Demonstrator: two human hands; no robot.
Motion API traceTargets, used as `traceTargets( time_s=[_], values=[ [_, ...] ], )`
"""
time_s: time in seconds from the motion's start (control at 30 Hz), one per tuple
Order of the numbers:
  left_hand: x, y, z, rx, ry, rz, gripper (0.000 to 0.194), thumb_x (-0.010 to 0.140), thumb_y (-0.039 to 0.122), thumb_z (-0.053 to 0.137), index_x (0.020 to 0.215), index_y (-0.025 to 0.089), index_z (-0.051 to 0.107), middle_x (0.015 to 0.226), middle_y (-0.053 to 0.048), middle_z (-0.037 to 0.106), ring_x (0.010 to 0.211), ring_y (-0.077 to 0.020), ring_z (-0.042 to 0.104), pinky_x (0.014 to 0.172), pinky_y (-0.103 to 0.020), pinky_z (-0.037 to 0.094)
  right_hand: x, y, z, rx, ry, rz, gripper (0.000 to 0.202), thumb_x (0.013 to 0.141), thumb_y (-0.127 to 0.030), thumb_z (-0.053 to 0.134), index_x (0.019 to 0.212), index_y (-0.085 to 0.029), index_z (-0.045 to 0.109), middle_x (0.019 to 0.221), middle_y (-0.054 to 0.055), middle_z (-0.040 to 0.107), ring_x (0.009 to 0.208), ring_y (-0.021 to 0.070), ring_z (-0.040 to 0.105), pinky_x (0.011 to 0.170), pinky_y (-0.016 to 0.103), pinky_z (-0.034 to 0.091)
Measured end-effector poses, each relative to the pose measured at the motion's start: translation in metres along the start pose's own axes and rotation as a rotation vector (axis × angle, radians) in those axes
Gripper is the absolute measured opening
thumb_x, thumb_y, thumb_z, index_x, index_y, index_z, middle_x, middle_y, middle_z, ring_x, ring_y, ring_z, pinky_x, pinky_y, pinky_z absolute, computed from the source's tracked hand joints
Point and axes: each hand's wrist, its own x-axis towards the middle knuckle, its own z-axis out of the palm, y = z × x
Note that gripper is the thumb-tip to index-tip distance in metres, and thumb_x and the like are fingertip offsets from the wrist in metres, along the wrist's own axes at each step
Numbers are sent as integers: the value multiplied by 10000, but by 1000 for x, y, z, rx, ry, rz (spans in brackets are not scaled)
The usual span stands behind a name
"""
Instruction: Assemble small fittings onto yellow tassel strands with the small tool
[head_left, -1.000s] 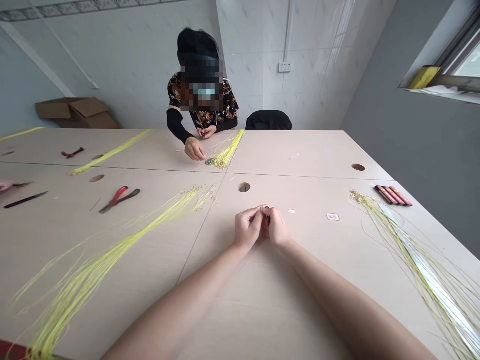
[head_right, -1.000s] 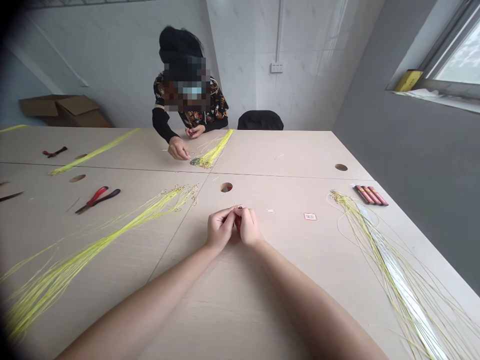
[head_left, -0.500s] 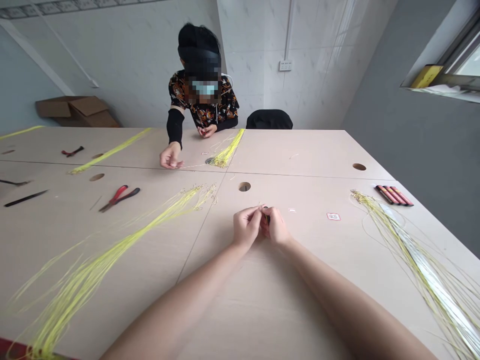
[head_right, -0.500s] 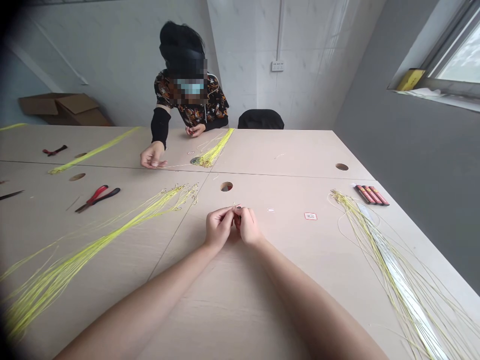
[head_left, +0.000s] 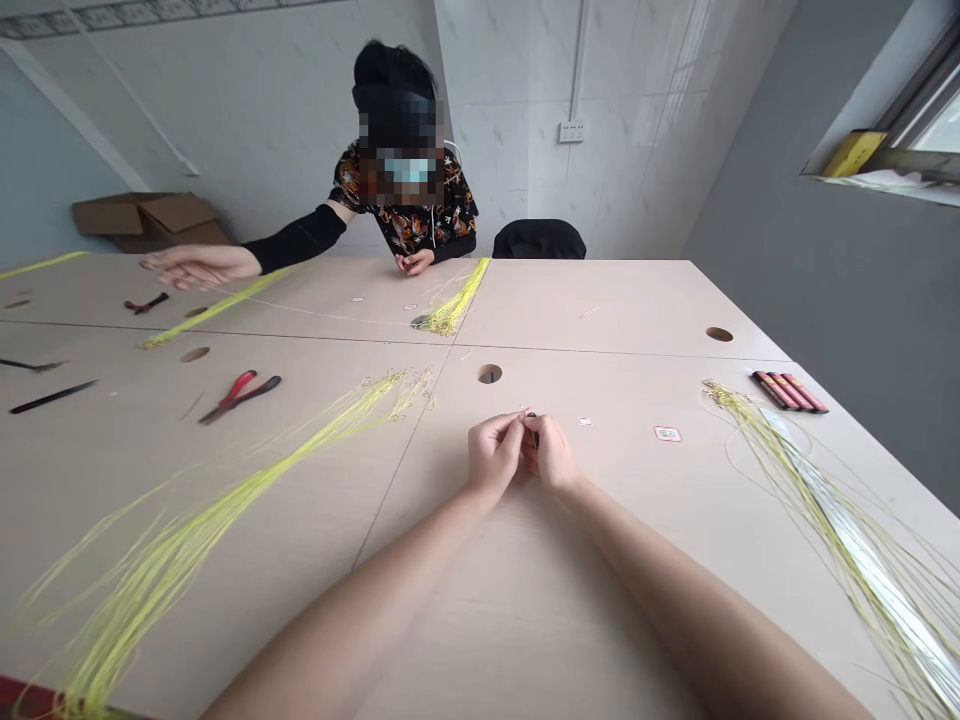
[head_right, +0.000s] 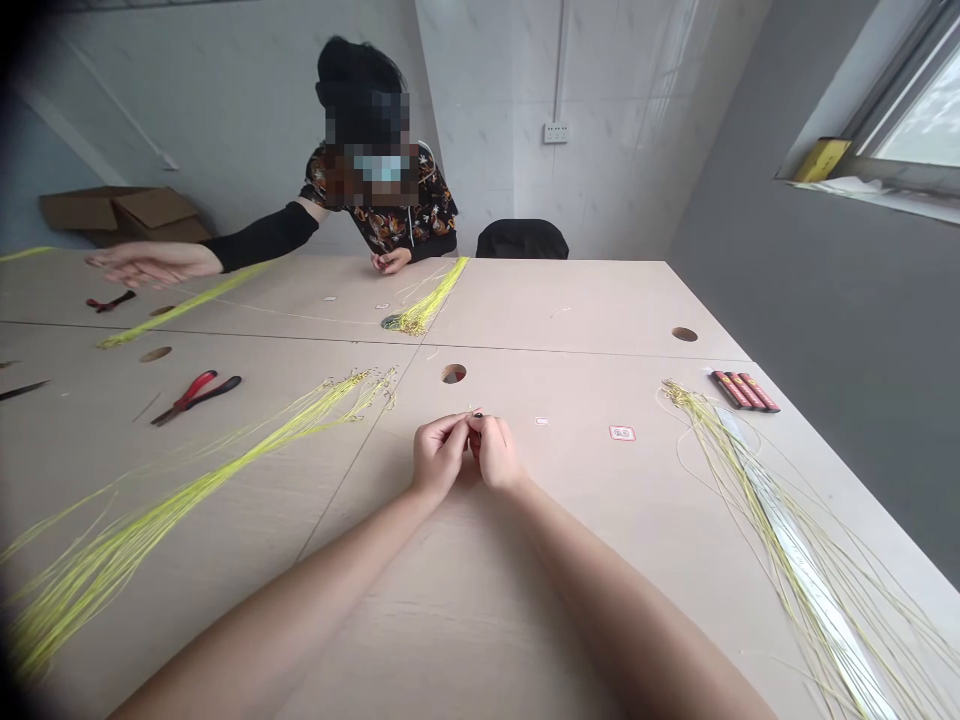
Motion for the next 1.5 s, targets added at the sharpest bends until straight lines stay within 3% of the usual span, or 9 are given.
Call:
traceTargets(
  time_s=[0.4,0.57,0.7,0.77,0.87,1.03,1.17,1.5],
  values=[
    [2,1,-2,-40,2,-5,318,766,266,527,469,154,516,465,20,493,476,-91,444,491,-211,379,-5,-7,-2,-51,-43,35,367,825,-345,370,495,-214,275,436,-46,230,419,90,217,398,244,190],
    [7,-4,-4,-31,62,-41,220,754,280,534,625,150,657,541,0,578,540,-119,515,543,-231,422,-8,-7,-2,-106,-72,-62,359,787,-379,455,513,-209,299,444,-56,258,430,78,262,411,230,220],
    [9,-6,-6,-30,93,-52,236,771,283,502,628,157,640,508,15,510,528,-113,482,526,-224,389,-9,-7,-5,-160,51,-167,331,739,-345,548,546,-202,320,457,-65,300,456,74,296,440,223,248],
    [9,-5,-6,-18,91,-35,243,779,278,491,594,164,600,466,37,418,484,-98,414,493,-219,343,-8,-7,-7,-160,125,-169,302,748,-336,550,572,-198,347,465,-68,318,457,74,309,449,223,259],
    [8,-4,-6,10,66,-12,248,782,280,487,576,165,562,471,40,394,481,-95,387,488,-222,319,-5,-5,-10,-102,179,-144,248,774,-340,527,620,-195,398,480,-69,334,451,78,333,457,222,286],
    [6,-2,-6,56,17,6,269,785,297,485,554,165,520,465,41,388,466,-93,370,473,-223,299,-5,-4,-10,-68,163,-160,177,772,-340,527,698,-184,491,571,-48,447,453,73,370,454,220,306],
    [6,-3,-6,101,-6,47,270,787,291,483,556,160,536,495,22,473,491,-100,419,491,-219,327,-6,-5,-9,-59,167,-176,186,783,-359,528,752,-176,531,649,-25,523,458,67,384,448,217,311],
    [4,-1,-5,140,-28,87,265,779,271,485,548,155,545,490,7,499,497,-105,424,485,-223,320,-3,-1,-11,-22,181,-172,225,755,-395,570,749,-172,547,610,-23,523,447,71,382,432,222,296]
  ],
)
